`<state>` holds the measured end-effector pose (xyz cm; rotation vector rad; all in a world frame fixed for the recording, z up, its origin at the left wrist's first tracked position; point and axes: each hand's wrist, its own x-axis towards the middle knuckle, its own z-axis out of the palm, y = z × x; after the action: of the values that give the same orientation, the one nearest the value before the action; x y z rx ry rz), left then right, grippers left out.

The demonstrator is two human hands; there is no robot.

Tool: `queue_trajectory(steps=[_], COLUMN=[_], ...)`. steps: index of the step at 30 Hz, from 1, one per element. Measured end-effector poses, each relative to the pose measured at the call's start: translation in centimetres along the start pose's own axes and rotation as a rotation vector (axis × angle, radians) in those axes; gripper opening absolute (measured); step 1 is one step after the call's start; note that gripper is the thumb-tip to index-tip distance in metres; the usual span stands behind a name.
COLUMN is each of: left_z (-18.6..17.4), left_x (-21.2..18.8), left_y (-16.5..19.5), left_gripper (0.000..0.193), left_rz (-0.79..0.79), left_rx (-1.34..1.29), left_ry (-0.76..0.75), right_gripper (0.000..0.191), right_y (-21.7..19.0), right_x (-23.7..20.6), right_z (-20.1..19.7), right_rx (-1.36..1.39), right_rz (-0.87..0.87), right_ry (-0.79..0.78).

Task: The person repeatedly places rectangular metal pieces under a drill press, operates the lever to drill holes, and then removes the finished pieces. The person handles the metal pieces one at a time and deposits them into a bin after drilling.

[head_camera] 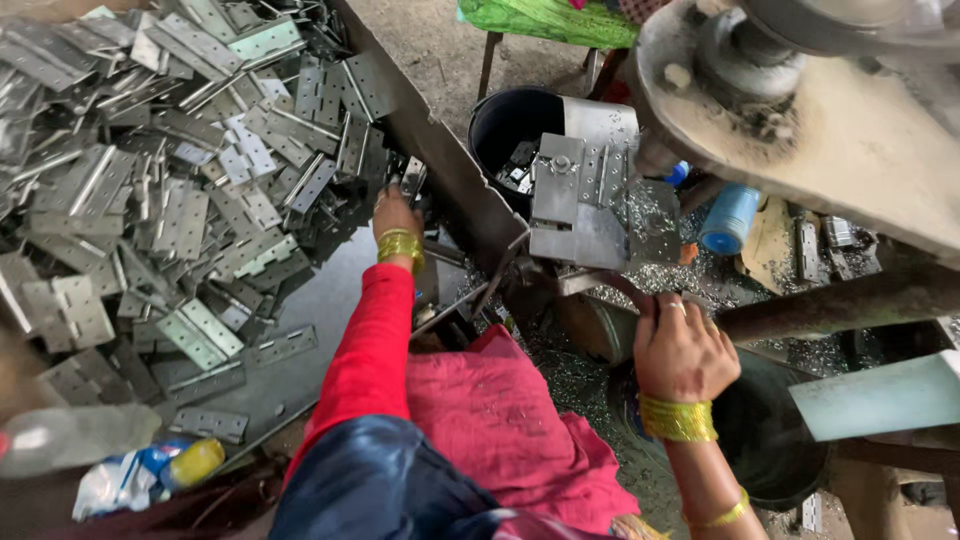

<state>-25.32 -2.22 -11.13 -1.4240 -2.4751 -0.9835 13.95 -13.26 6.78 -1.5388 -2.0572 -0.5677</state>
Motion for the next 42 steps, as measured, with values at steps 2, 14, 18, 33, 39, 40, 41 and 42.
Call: queue_trajectory(steps=[2, 14, 18, 33, 39, 40, 41, 42], left_z=[2.1, -5.5, -9.7, -14.1, -8.4, -6.9, -5.2, -3.7], left_x=[1.9, -8.4, -10.4, -9.4, -12.2, -13.1, -14.0, -14.7], left_y=[0.2, -6.8, -5.3, 15.7, 17.3, 18.0, 19.1, 20.0], left_gripper=[0.047, 0.013, 0.031, 0.026, 0.033, 0.030, 0.027, 0.025], left_rz=[-0.119, 0.039, -0.085, 0.801, 0.907, 0.934, 0.956, 0.977], left_rx=[0.017, 0.116, -0.181, 0.121, 0.156, 0.174, 0.190, 0.204], left_ry=[-0.119, -0.406, -0.079, 0.127, -0.116, -0.062, -0.003, 0.057], right_gripper=[0.015, 0.014, 0.014, 0.016, 0.018, 0.018, 0.018, 0.019], right_y=[0.1, 0.0, 0.1, 1.4, 1.2, 1.1, 1.2, 1.2], right_x=[0.0, -0.2, -1.2, -5.2, -4.9, -4.9, -4.8, -4.9], right_z=[0.4, 0.0, -0.1, 0.7, 0.5, 0.5, 0.5, 0.5], right_rx=[-0.070, -0.010, 0.037, 0.120, 0.155, 0.156, 0.154, 0.155], right_rz=[0.001, -0.022, -0.016, 0.025, 0.087, 0.088, 0.085, 0.084], right_ry=[-0.019, -0.041, -0.003, -0.010, -0.031, -0.033, -0.032, -0.057])
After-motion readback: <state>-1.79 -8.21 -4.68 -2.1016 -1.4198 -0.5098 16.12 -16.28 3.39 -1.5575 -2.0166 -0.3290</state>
